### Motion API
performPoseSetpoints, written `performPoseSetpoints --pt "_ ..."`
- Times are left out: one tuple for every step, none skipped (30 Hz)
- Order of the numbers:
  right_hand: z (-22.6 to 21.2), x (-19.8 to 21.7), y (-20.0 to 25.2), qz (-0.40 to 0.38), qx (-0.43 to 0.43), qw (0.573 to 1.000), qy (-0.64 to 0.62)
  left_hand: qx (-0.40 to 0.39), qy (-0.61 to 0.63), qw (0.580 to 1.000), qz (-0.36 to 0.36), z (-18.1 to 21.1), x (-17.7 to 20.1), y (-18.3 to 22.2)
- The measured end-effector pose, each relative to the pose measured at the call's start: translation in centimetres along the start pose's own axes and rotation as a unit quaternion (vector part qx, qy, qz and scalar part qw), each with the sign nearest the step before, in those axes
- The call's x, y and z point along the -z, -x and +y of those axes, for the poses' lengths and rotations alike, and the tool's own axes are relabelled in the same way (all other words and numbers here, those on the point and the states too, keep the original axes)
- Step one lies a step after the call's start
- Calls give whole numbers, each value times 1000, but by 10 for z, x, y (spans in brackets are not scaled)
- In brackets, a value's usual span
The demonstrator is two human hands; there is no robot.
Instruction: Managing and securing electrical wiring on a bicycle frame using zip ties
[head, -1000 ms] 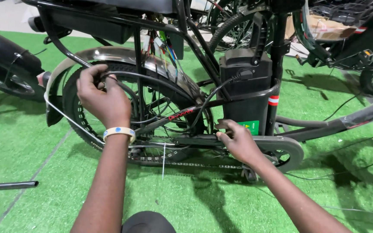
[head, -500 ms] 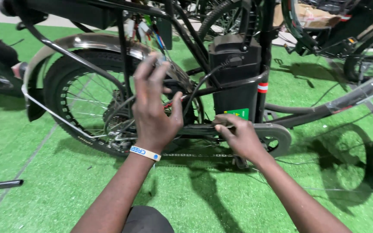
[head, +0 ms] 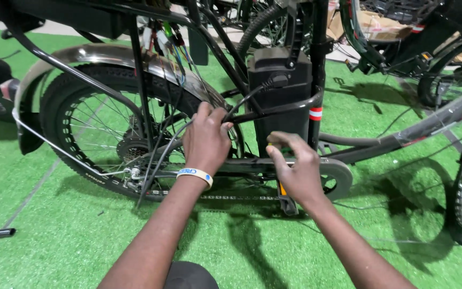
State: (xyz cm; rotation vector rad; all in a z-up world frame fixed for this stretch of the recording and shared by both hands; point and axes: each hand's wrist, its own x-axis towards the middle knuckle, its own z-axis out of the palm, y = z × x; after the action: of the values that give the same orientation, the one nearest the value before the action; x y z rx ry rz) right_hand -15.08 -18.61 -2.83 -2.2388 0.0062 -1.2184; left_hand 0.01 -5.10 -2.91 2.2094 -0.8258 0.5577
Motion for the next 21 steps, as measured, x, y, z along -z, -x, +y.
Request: performPoseSetpoints --pt "-5 1 -8 1 4 1000 -4 0 -3 1000 4 -2 2 -1" --pt "-10 2 -16 39 70 996 27 -5 -14 1000 18 -4 4 -2" --pt "-15 4 -24 77 135 986 57 -10 -25 999 32 -5 6 -3" --pt "-15 6 -32 79 137 986 56 -12 -27 999 34 -4 10 -4" --pt "-15 8 -41 83 175 976 101 0 -41 999 22 -2 14 -6" --pt "-15 11 -49 89 213 962 149 10 -53 999 10 1 17 -7" --pt "-6 10 -52 92 214 961 150 7 -53 999 12 -2 14 -10" --pt "2 11 -54 60 178 960 206 14 -64 998 4 -4 10 -12" --pt "11 11 -56 29 139 955 262 22 -76 997 -5 -7 7 -14" --pt "14 11 -58 32 140 954 263 19 -76 997 -4 -5 10 -14" --pt "17 11 -61 32 133 961 239 30 -82 996 -24 -2 13 -13" --pt "20 11 -64 33 128 968 215 41 -89 994 -43 0 17 -14" --pt "13 15 -68 36 130 967 216 38 -89 994 -40 10 23 -11" --pt "7 19 -72 38 76 979 183 57 -76 992 -78 20 28 -8" --pt "0 22 -76 39 21 988 150 75 -63 988 -116 31 34 -5" --pt "0 24 -79 41 22 988 151 73 -63 989 -115 51 50 -9" --pt "0 25 -82 33 -16 988 147 25 -43 995 -89 71 65 -12" --pt "0 27 -84 23 -55 988 143 -22 -24 997 -63 91 81 -13" --pt "0 27 -89 24 -55 988 144 -22 -24 997 -63 98 85 -26" --pt "0 27 -93 19 -105 983 150 -96 -10 994 -51 106 89 -39" --pt "0 28 -98 15 -155 975 155 -169 3 985 -38 113 93 -51"
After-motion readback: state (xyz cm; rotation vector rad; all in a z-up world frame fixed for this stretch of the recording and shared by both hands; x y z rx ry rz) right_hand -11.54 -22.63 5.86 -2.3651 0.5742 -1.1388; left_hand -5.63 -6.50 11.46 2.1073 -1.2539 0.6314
